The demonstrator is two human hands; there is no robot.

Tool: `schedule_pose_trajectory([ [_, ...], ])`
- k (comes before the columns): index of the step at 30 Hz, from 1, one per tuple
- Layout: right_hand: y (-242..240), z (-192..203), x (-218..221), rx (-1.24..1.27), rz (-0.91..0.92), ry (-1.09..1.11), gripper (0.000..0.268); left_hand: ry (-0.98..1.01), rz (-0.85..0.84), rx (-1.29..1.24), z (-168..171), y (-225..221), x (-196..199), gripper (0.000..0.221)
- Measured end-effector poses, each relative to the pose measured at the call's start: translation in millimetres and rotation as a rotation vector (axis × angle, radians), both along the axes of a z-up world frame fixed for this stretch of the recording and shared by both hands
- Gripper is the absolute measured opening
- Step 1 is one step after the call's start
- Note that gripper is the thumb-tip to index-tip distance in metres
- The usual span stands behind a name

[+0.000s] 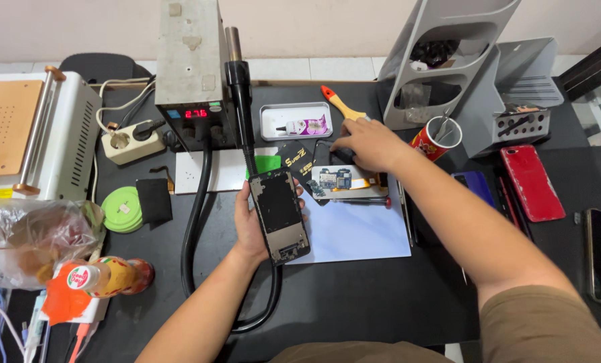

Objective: The person applies adhesive to the back of a smartphone chassis, then installs the battery and motherboard. They use a screwdriver to secure the motherboard and connect ribbon cables. The phone remains disassembled on the workbench at the end.

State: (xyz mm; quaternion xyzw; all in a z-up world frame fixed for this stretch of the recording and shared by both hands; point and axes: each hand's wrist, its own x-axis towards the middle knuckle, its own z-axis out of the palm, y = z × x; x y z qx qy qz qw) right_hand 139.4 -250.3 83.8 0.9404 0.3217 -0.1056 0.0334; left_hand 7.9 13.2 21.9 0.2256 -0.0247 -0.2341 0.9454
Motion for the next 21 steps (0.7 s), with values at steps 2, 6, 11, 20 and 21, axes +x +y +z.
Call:
schedule_pose_trajectory([
  [2, 4.6, -0.7, 5.9, -0.059, -0.002, 0.006, 0.053, -0.017, -0.011, -0.029, -1.6, 0.5, -0.3, 0.084],
  [6, 6.8, 2.2, 13.8, -0.019, 0.022, 0.036, 0.051, -0.006, -0.036, -0.047, -1.6, 0.8, -0.1, 0.084],
  [11, -1.7, 5.4, 19.9, 0.002, -0.051, 0.072, 0.034, -0.006, -0.031, -0.036, -1.5, 0.8, -0.6, 0.085],
  [20, -23.9, 18.0, 10.7, 0.462, -0.177, 0.342, 0.024, -0.015, -0.033, -0.038, -3.6, 0.8, 0.8, 0.084],
  [21, -23.9, 18.4, 6.7, 0.485, -0.179, 0.404, 0.024, -0.011, -0.031, -0.036, -4.0, 0.9, 0.8, 0.085],
])
